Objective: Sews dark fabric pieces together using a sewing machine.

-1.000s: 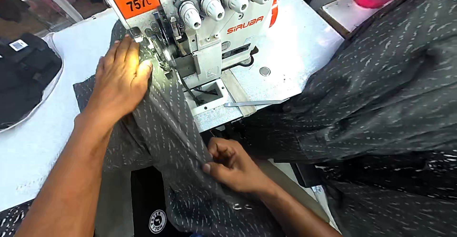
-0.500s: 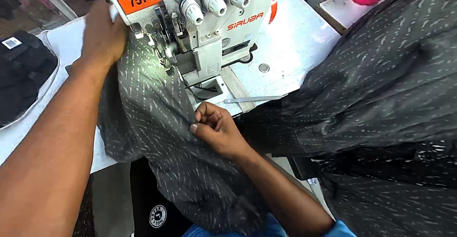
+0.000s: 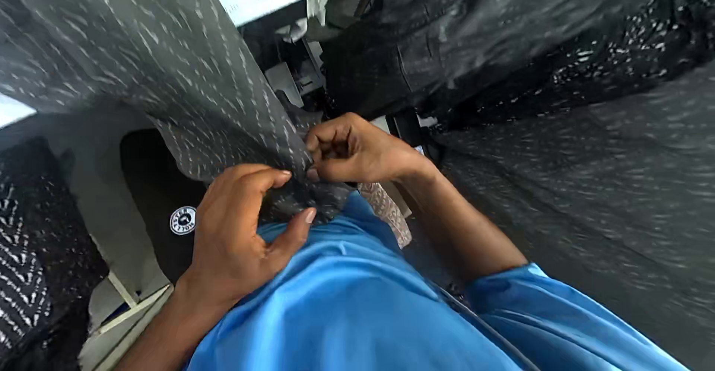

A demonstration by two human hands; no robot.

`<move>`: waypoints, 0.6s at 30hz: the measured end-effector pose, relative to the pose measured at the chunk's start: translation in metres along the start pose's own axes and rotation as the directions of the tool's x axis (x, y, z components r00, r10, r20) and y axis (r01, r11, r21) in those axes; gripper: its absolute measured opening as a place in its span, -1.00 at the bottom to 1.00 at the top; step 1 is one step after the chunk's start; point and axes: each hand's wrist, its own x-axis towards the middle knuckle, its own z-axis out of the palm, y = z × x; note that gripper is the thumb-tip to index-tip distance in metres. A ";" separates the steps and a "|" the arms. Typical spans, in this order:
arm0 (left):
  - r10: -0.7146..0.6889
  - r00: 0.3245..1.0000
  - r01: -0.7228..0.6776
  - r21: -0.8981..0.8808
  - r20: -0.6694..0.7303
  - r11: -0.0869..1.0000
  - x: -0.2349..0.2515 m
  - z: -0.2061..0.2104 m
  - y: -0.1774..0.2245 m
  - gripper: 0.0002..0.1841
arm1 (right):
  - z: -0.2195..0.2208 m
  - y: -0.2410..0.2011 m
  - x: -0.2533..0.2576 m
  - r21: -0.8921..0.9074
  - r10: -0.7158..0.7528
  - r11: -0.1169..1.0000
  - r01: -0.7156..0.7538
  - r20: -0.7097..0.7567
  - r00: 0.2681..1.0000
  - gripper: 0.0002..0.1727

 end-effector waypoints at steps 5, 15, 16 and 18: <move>0.001 0.999 -0.002 0.025 0.042 1.000 0.002 0.006 0.010 -0.63 | 0.019 0.005 -0.023 0.071 -0.024 0.997 0.032 -0.103 0.994 -0.83; 0.068 0.996 -0.058 0.169 -0.058 0.984 0.013 0.008 0.017 -0.84 | 0.031 -0.002 -0.035 0.066 0.022 0.998 -0.008 -0.222 0.975 -0.69; 0.079 0.995 -0.068 0.166 -0.060 0.984 0.014 0.008 0.017 -0.85 | 0.032 -0.002 -0.034 0.084 0.030 0.996 -0.011 -0.229 0.973 -0.69; 0.115 0.992 -0.103 0.164 -0.061 0.981 0.013 0.007 0.017 -0.86 | 0.033 -0.002 -0.033 0.117 0.034 0.993 -0.006 -0.233 0.972 -0.68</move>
